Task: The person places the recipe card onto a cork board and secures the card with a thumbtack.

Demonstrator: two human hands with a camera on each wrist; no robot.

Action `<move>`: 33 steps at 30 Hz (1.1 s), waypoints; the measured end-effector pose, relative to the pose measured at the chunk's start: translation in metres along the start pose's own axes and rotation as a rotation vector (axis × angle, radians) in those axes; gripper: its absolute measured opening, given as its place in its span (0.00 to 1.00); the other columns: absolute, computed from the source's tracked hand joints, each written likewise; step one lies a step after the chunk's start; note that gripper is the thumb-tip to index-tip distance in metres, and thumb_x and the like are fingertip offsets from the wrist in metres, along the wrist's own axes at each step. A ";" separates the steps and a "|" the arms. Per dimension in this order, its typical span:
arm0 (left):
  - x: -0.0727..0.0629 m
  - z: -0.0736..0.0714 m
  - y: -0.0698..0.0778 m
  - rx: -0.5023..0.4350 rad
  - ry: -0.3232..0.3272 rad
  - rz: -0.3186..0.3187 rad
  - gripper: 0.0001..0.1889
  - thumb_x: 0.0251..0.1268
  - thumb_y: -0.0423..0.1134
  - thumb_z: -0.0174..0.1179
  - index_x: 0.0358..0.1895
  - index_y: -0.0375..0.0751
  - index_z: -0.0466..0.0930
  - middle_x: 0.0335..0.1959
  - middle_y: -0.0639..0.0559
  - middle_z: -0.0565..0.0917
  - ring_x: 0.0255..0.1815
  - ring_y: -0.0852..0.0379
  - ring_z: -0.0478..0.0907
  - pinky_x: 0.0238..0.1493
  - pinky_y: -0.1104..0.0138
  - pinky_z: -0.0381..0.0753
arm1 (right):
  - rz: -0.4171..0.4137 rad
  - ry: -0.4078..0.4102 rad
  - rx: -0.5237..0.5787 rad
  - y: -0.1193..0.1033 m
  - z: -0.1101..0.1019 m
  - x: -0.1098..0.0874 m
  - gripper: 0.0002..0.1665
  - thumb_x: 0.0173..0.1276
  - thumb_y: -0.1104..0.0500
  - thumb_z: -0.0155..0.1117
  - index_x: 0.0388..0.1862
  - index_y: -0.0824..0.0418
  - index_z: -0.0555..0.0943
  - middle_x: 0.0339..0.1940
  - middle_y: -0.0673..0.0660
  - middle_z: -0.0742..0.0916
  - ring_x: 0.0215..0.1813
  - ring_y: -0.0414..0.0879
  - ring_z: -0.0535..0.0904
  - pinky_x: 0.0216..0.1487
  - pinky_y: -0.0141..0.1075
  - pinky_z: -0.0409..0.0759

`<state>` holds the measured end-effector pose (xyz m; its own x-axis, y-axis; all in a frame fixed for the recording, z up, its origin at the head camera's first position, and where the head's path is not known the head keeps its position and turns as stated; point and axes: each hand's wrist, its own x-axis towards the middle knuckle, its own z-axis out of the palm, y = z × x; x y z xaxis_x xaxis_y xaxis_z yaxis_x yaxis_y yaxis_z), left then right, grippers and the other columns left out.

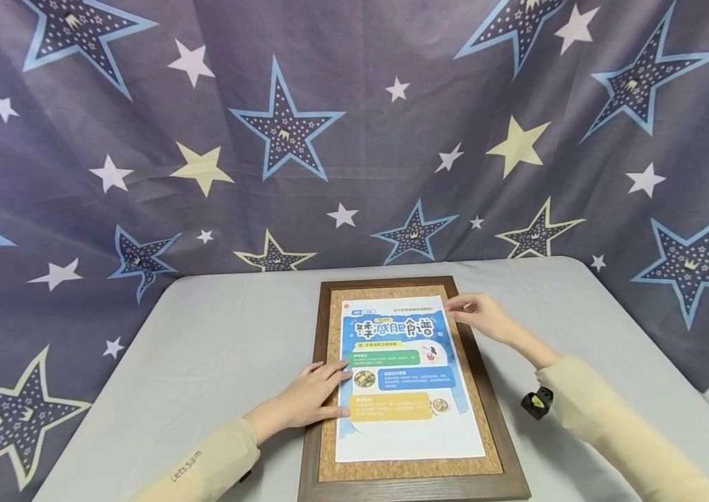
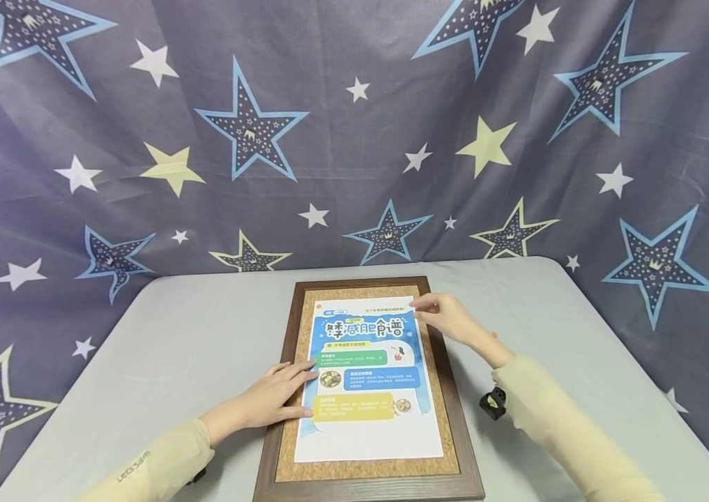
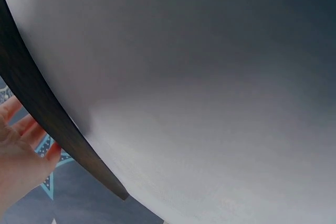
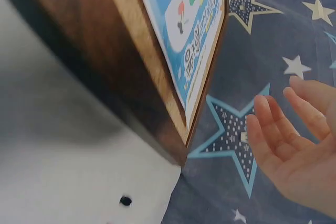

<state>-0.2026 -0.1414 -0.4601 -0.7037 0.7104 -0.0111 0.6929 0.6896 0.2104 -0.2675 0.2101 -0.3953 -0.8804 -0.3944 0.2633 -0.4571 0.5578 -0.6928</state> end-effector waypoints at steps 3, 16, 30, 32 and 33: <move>0.000 0.000 0.000 0.000 -0.002 0.000 0.35 0.58 0.61 0.48 0.63 0.40 0.61 0.67 0.42 0.56 0.66 0.50 0.54 0.63 0.51 0.51 | 0.014 0.007 -0.001 0.002 -0.009 -0.008 0.13 0.60 0.67 0.57 0.43 0.73 0.78 0.39 0.68 0.82 0.35 0.52 0.79 0.36 0.34 0.76; 0.000 0.002 -0.002 -0.007 0.005 0.010 0.35 0.58 0.61 0.48 0.63 0.40 0.61 0.67 0.43 0.57 0.66 0.50 0.54 0.63 0.51 0.51 | 0.057 0.051 0.031 0.030 -0.042 -0.037 0.13 0.60 0.68 0.57 0.43 0.74 0.77 0.38 0.71 0.81 0.26 0.31 0.76 0.14 0.32 0.72; 0.000 0.003 -0.002 0.010 0.015 0.016 0.35 0.59 0.61 0.48 0.63 0.40 0.61 0.67 0.43 0.57 0.66 0.50 0.54 0.63 0.51 0.52 | 0.163 0.064 -0.056 0.060 -0.056 -0.056 0.14 0.60 0.69 0.57 0.43 0.78 0.75 0.38 0.74 0.80 0.24 0.41 0.80 0.27 0.27 0.75; 0.000 0.003 -0.002 0.008 0.014 0.016 0.35 0.59 0.60 0.48 0.63 0.40 0.61 0.67 0.43 0.57 0.66 0.50 0.54 0.63 0.51 0.52 | 0.178 0.064 -0.079 0.064 -0.057 -0.058 0.14 0.59 0.69 0.57 0.43 0.78 0.75 0.38 0.74 0.80 0.26 0.48 0.81 0.27 0.28 0.76; 0.000 0.003 -0.002 0.008 0.013 0.016 0.35 0.59 0.60 0.48 0.63 0.40 0.61 0.67 0.43 0.57 0.66 0.50 0.54 0.63 0.51 0.52 | 0.183 0.065 -0.094 0.067 -0.058 -0.058 0.14 0.58 0.69 0.58 0.42 0.78 0.76 0.37 0.74 0.81 0.27 0.50 0.81 0.27 0.28 0.76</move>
<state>-0.2037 -0.1423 -0.4636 -0.6948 0.7192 0.0050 0.7050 0.6797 0.2022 -0.2537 0.3123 -0.4181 -0.9546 -0.2342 0.1840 -0.2963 0.6822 -0.6684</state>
